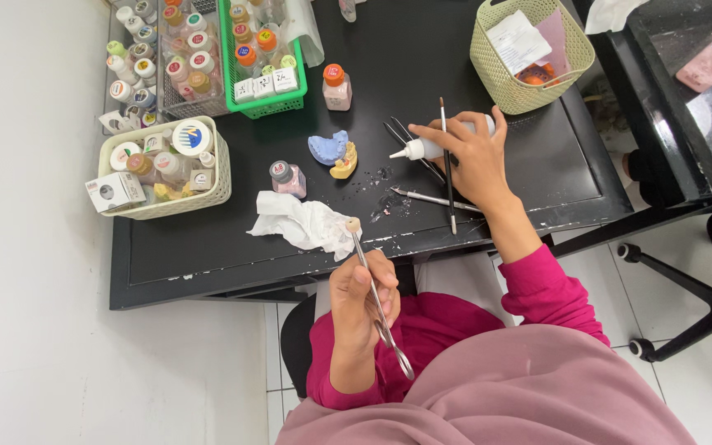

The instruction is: The person holds a small dental crown or denture component with forceps in one hand and uses a fine brush to apply and shape pink ceramic paste onto it, dipping the brush and adding material in small amounts. A dental impression and bottles of ceramic materials sit on the workbench nearby.

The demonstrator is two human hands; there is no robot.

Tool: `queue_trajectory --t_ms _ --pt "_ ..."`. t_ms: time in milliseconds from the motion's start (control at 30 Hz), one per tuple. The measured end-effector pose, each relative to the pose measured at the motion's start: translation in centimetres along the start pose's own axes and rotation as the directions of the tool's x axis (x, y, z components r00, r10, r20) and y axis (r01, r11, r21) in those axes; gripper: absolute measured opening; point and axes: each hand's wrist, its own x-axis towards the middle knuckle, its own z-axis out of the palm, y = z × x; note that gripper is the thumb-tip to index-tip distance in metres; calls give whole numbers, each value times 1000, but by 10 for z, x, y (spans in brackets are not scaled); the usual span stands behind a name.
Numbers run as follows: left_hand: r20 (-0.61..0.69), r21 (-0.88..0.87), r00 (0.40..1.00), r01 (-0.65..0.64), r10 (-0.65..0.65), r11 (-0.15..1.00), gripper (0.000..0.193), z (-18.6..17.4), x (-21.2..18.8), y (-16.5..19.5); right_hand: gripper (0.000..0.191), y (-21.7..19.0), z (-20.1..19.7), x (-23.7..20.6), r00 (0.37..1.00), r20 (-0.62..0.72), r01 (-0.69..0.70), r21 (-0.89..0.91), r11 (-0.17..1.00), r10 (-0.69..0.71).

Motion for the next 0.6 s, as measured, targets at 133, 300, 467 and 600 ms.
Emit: queue_trajectory --t_ms 133,300,467,600 --pt "9 4 1000 -18 18 1000 45 0 2 0 61 2 3 1 999 18 32 43 999 -33" --pt "-5 10 1000 -14 15 1000 44 -1 3 -1 61 5 9 0 997 -6 81 20 997 -80" --pt "0 8 1000 -18 18 1000 44 -2 4 -1 59 5 14 -2 996 -25 87 -24 996 -87" --pt "0 6 1000 -14 14 1000 44 -2 4 -1 60 5 15 -3 996 -34 81 -52 995 -83"
